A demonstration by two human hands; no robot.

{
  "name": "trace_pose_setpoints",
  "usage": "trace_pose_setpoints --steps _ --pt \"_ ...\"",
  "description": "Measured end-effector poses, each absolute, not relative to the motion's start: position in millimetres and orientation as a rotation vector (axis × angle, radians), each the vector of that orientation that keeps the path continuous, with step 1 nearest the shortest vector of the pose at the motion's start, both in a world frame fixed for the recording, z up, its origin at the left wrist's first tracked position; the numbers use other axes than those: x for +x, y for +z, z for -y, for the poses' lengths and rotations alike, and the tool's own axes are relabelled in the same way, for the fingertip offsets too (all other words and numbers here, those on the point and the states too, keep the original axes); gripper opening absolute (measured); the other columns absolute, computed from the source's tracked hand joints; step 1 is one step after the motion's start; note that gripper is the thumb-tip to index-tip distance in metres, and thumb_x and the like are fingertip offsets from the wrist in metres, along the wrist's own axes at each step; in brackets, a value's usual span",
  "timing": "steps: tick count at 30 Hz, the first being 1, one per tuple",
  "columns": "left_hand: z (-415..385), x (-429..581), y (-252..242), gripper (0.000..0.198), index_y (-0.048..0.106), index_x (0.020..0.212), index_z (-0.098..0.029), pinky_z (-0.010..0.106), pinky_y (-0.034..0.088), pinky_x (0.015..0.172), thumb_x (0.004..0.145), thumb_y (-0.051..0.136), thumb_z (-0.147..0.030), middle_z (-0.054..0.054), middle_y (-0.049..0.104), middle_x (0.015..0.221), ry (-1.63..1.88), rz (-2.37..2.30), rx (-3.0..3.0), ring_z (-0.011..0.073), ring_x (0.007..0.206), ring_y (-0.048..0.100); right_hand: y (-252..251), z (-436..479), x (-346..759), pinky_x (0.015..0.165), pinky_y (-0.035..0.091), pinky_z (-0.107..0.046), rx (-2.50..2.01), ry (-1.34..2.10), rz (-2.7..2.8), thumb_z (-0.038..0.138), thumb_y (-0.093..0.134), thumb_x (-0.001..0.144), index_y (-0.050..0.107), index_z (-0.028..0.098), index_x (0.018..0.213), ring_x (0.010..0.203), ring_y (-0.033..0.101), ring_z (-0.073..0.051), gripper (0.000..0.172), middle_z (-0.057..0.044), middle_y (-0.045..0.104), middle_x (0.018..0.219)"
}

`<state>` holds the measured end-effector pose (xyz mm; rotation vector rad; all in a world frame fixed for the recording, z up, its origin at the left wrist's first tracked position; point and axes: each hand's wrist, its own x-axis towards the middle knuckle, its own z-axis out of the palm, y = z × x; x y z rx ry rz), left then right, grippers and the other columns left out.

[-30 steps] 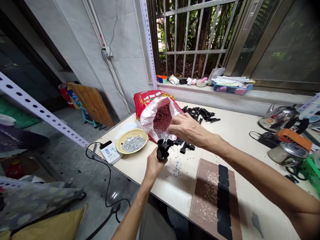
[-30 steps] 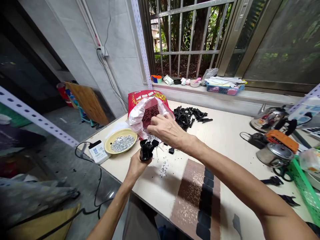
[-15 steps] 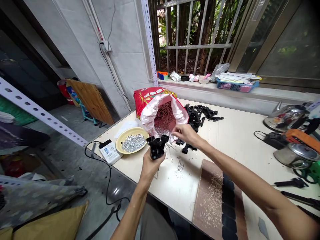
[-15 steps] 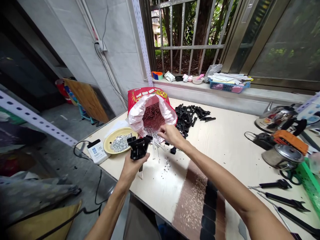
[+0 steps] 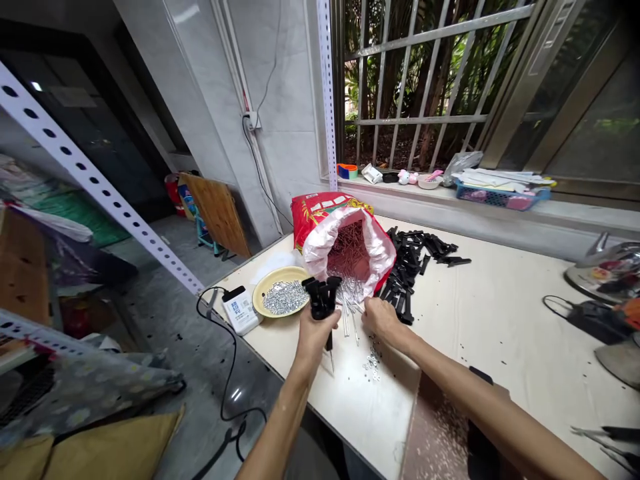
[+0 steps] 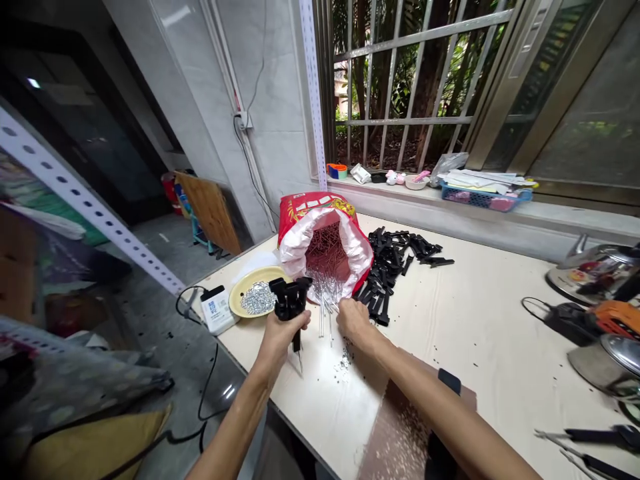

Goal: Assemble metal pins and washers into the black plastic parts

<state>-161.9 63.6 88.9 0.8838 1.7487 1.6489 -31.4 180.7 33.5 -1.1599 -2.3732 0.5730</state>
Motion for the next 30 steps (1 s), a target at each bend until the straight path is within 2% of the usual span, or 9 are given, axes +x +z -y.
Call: trace_pose_setpoints --steps 2,4,7,12,16,22,27,30 --pt "-64 -164 87 0.016 0.054 0.065 -0.015 0.022 0.038 0.049 0.058 0.068 -0.021 -0.003 0.053 0.052 1.636 -1.741 0.843 0.0109 0.049 0.049 45 -178 -18 0.059 0.044 -0.034 -1.214 0.583 2.371 0.002 0.052 0.065 0.064 0.016 0.096 0.063 0.062 -0.024 0.036 -0.006 0.060 0.059" --pt "-63 -162 85 0.016 0.054 0.066 -0.015 0.022 0.039 0.048 0.057 0.067 -0.019 -0.004 0.053 0.053 1.613 -1.749 0.836 0.0109 0.048 0.049 64 -175 -4 0.057 0.045 -0.030 -1.167 0.693 2.322 0.005 0.050 0.068 0.053 0.019 0.118 0.056 0.060 -0.018 0.052 -0.001 0.060 0.062" --pt "-63 -152 85 0.018 0.053 0.065 -0.016 0.021 0.037 0.044 0.054 0.067 -0.017 -0.005 0.051 0.052 1.577 -1.749 0.865 0.0099 0.046 0.047 102 -166 8 0.056 0.046 -0.025 -0.928 0.933 2.077 0.013 0.046 0.078 0.039 0.025 0.130 0.051 0.058 -0.012 0.054 0.004 0.060 0.068" --pt "-64 -126 91 0.019 0.055 0.066 -0.015 0.021 0.039 0.045 0.053 0.068 -0.017 -0.005 0.053 0.053 1.489 -1.644 0.896 0.0098 0.047 0.048 149 -141 1 0.065 0.051 -0.028 -0.664 1.036 1.677 0.029 0.054 0.083 0.044 0.024 0.118 0.071 0.064 -0.014 0.037 0.000 0.065 0.081" --pt "-63 -117 99 0.019 0.054 0.064 -0.015 0.022 0.039 0.045 0.052 0.068 -0.016 -0.005 0.052 0.051 1.456 -1.600 0.898 0.0099 0.045 0.049 158 -128 -4 0.075 0.052 -0.030 -0.544 1.007 1.637 0.032 0.053 0.086 0.052 0.023 0.103 0.085 0.065 -0.015 0.019 -0.002 0.065 0.093" --pt "-64 -112 105 0.016 0.053 0.061 -0.015 0.022 0.038 0.044 0.052 0.067 -0.014 -0.005 0.052 0.050 1.425 -1.568 0.886 0.0091 0.045 0.047 148 -133 -1 0.081 0.049 -0.032 -0.529 0.885 1.738 0.031 0.059 0.084 0.058 0.022 0.096 0.084 0.064 -0.015 0.015 -0.002 0.064 0.090" --pt "-70 -109 101 0.014 0.054 0.063 -0.014 0.022 0.038 0.045 0.055 0.066 -0.015 -0.004 0.052 0.051 1.395 -1.553 0.899 0.0096 0.046 0.047 143 -133 -1 0.089 0.042 -0.038 -0.572 0.697 1.943 0.029 0.060 0.084 0.064 0.025 0.092 0.093 0.059 -0.018 0.010 -0.001 0.066 0.091" --pt "-70 -109 99 0.015 0.054 0.064 -0.014 0.022 0.039 0.046 0.056 0.066 -0.016 -0.003 0.054 0.052 1.395 -1.530 0.904 0.0100 0.046 0.048 146 -134 1 0.092 0.040 -0.038 -0.538 0.693 1.934 0.030 0.059 0.085 0.064 0.027 0.099 0.098 0.057 -0.019 0.016 -0.001 0.066 0.099"
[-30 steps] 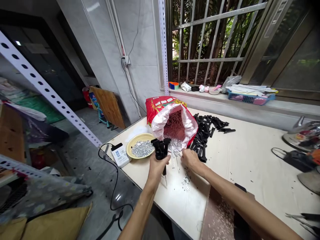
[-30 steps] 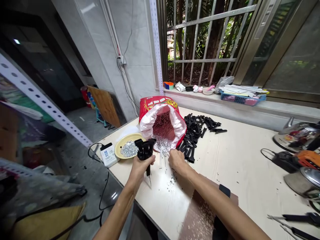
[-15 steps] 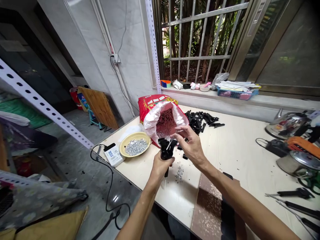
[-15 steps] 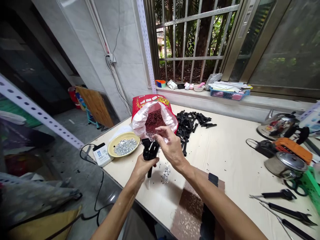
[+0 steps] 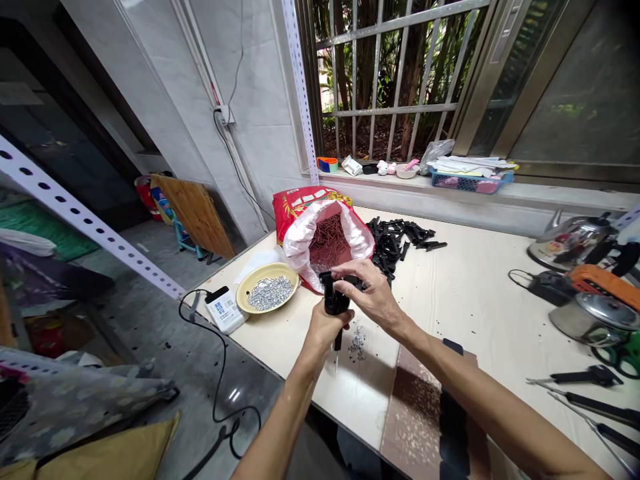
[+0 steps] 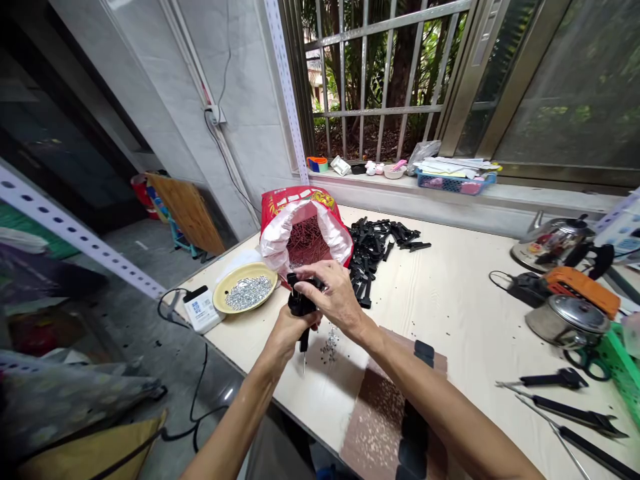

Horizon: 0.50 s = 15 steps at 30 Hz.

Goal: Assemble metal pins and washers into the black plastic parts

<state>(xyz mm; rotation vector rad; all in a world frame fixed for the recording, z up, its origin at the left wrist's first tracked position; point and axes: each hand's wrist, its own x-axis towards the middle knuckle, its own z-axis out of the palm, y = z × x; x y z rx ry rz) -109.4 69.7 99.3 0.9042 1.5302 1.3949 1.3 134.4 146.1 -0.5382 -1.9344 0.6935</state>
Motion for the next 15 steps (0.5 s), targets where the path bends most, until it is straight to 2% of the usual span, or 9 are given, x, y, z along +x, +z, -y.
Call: trace_pose_setpoints --steps 3,6,10,13,15 --pt "-65 -112 104 0.018 0.055 0.069 -0.014 0.023 0.040 0.047 0.058 0.069 -0.018 -0.003 0.056 0.056 1.464 -1.531 0.915 0.0109 0.050 0.051 146 -140 7 0.092 0.041 -0.037 -0.599 0.728 1.781 0.035 0.057 0.085 0.061 0.026 0.105 0.101 0.056 -0.019 0.022 -0.003 0.064 0.105" --pt "-61 -116 111 0.022 0.056 0.073 -0.015 0.021 0.040 0.049 0.059 0.072 -0.023 -0.005 0.055 0.057 1.601 -1.619 0.964 0.0096 0.050 0.050 138 -146 14 0.090 0.042 -0.037 -0.707 0.766 1.645 0.038 0.054 0.086 0.060 0.024 0.099 0.097 0.056 -0.019 0.020 -0.003 0.063 0.100" --pt "-63 -124 114 0.023 0.057 0.069 -0.015 0.022 0.041 0.049 0.059 0.075 -0.027 -0.006 0.054 0.055 1.699 -1.670 0.972 0.0090 0.048 0.049 125 -148 22 0.088 0.043 -0.038 -0.767 0.819 1.582 0.041 0.053 0.086 0.060 0.022 0.095 0.092 0.057 -0.018 0.022 -0.004 0.063 0.096" --pt "-65 -129 113 0.025 0.059 0.067 -0.013 0.025 0.046 0.054 0.056 0.077 -0.028 -0.003 0.058 0.058 1.653 -1.499 0.880 0.0107 0.051 0.054 115 -146 24 0.086 0.045 -0.037 -0.799 0.912 1.573 0.045 0.052 0.086 0.061 0.021 0.098 0.093 0.057 -0.019 0.028 -0.005 0.063 0.097" --pt "-66 -129 112 0.027 0.061 0.070 -0.012 0.028 0.049 0.057 0.058 0.077 -0.028 -0.001 0.059 0.060 1.531 -1.272 0.783 0.0108 0.051 0.055 108 -147 22 0.086 0.046 -0.036 -0.789 1.089 1.604 0.048 0.052 0.085 0.061 0.020 0.104 0.095 0.058 -0.019 0.035 -0.006 0.064 0.101"
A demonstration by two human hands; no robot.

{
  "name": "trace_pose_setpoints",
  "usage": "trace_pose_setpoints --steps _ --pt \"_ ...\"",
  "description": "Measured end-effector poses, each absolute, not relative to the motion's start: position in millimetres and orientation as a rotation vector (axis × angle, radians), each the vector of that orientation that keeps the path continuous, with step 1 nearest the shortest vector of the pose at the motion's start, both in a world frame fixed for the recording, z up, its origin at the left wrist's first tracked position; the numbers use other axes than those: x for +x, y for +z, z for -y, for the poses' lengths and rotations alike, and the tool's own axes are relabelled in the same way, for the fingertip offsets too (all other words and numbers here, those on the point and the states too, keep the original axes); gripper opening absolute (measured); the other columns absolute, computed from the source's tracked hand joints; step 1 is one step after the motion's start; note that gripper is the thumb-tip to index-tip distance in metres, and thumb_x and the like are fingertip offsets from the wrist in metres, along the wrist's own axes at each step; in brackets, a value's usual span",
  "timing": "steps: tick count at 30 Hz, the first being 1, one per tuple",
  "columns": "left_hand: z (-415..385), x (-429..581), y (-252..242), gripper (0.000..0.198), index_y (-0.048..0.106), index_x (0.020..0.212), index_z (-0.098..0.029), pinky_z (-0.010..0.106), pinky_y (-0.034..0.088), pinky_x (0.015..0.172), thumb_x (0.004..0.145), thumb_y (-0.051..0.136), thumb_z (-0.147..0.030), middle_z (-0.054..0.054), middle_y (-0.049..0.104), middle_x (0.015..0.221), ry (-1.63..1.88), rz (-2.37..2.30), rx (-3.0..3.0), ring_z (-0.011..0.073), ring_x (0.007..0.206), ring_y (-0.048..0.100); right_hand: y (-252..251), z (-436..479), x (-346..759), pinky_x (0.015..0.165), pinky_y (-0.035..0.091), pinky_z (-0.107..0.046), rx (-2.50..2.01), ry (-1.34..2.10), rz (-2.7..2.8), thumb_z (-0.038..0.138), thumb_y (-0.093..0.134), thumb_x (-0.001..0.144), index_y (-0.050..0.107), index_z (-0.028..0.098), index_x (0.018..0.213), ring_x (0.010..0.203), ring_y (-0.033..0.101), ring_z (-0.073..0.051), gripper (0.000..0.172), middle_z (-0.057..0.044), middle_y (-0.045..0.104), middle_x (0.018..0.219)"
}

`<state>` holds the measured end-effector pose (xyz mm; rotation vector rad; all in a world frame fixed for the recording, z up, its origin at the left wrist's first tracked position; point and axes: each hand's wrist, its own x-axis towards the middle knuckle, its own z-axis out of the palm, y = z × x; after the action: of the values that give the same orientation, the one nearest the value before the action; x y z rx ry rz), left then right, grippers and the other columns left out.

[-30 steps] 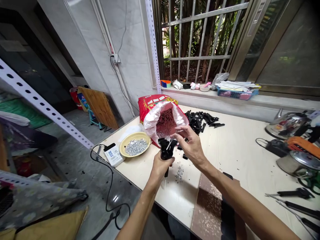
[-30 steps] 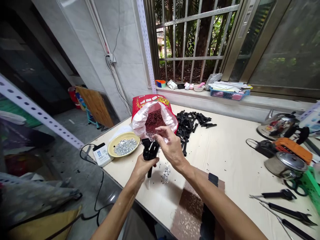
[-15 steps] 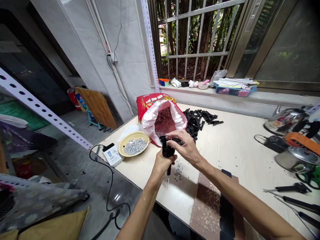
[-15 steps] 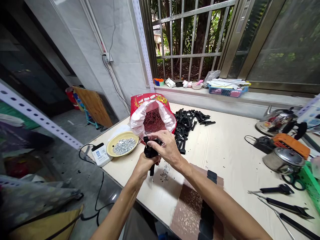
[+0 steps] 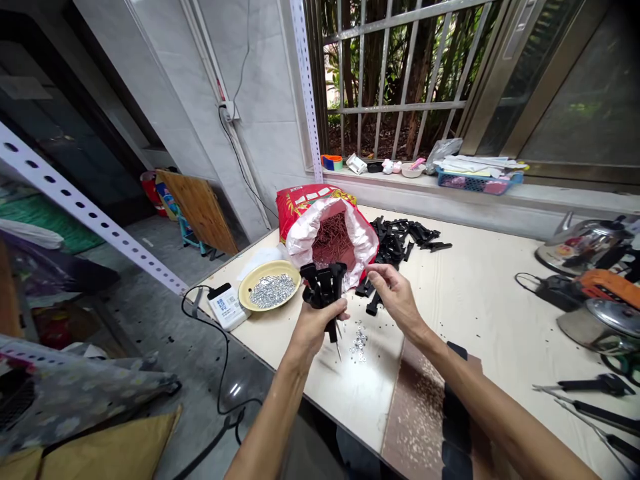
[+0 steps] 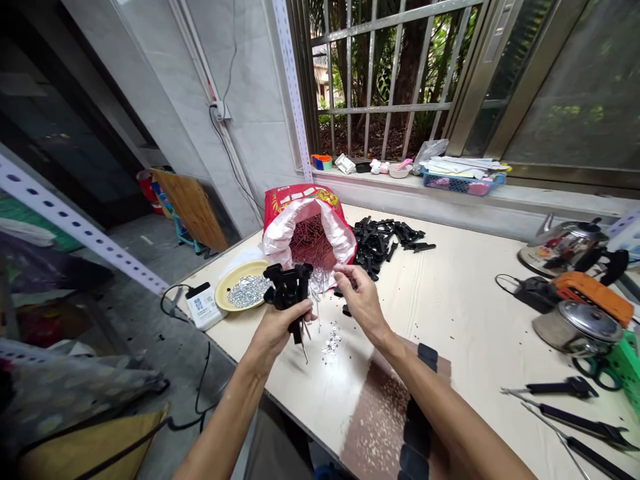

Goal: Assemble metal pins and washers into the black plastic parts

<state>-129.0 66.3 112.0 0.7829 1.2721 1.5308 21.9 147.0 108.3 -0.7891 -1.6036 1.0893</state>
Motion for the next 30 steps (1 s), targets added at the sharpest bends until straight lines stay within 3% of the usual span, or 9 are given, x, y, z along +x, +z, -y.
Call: trace_pose_setpoints --steps 4,9,11,14,19,26,30 --pt "-77 -120 106 0.029 0.062 0.078 -0.011 0.023 0.046 0.049 0.061 0.076 -0.029 0.002 0.061 0.065 1.228 -1.057 0.646 0.0093 0.050 0.055 98 -158 22 0.081 0.048 -0.034 -0.847 1.529 1.512 0.056 0.045 0.085 0.052 0.022 0.122 0.098 0.061 -0.020 0.051 -0.008 0.062 0.112" --pt "-119 -83 92 0.019 0.057 0.076 -0.013 0.023 0.040 0.042 0.071 0.065 -0.030 0.002 0.060 0.063 0.951 -1.409 1.163 0.0120 0.047 0.056 102 -181 72 0.072 0.049 -0.029 -0.969 1.255 1.095 0.056 0.049 0.083 0.050 0.022 0.117 0.083 0.064 -0.015 0.048 -0.009 0.057 0.116" --pt "-142 -58 87 0.017 0.056 0.083 -0.016 0.025 0.044 0.049 0.073 0.062 -0.028 0.003 0.063 0.068 0.790 -1.632 1.627 0.0166 0.055 0.062 106 -184 106 0.068 0.049 -0.027 -0.986 1.079 1.007 0.054 0.051 0.082 0.052 0.021 0.111 0.074 0.062 -0.012 0.044 -0.007 0.058 0.108" --pt "-173 -14 78 0.030 0.056 0.091 -0.018 0.032 0.047 0.068 0.067 0.071 -0.027 0.008 0.066 0.085 0.639 -1.673 1.918 0.0265 0.084 0.065 107 -181 156 0.062 0.047 -0.024 -1.006 0.892 0.896 0.051 0.054 0.081 0.053 0.021 0.105 0.062 0.058 -0.008 0.039 -0.002 0.058 0.096" --pt "-204 55 57 0.036 0.053 0.107 -0.016 0.038 0.045 0.082 0.074 0.066 -0.024 0.014 0.062 0.105 0.410 -1.535 2.194 0.0287 0.101 0.058 95 -167 219 0.053 0.044 -0.021 -1.059 0.786 0.841 0.047 0.061 0.078 0.057 0.018 0.096 0.053 0.053 -0.005 0.034 0.001 0.057 0.083" --pt "-216 87 35 0.077 0.025 0.140 -0.018 0.052 0.036 0.096 0.075 0.067 -0.026 0.019 0.047 0.129 0.262 -1.455 2.454 0.0352 0.123 0.039 77 -162 265 0.049 0.042 -0.020 -1.129 0.738 0.759 0.045 0.062 0.077 0.058 0.018 0.093 0.050 0.051 -0.005 0.032 0.002 0.055 0.080" --pt "-217 83 49 0.084 0.018 0.143 -0.026 0.060 0.023 0.103 0.075 0.066 -0.021 0.014 0.029 0.147 0.311 -1.446 2.670 0.0383 0.135 0.019 71 -166 272 0.048 0.042 -0.019 -1.148 0.752 0.729 0.043 0.062 0.076 0.058 0.019 0.093 0.049 0.051 -0.005 0.030 0.002 0.055 0.079"
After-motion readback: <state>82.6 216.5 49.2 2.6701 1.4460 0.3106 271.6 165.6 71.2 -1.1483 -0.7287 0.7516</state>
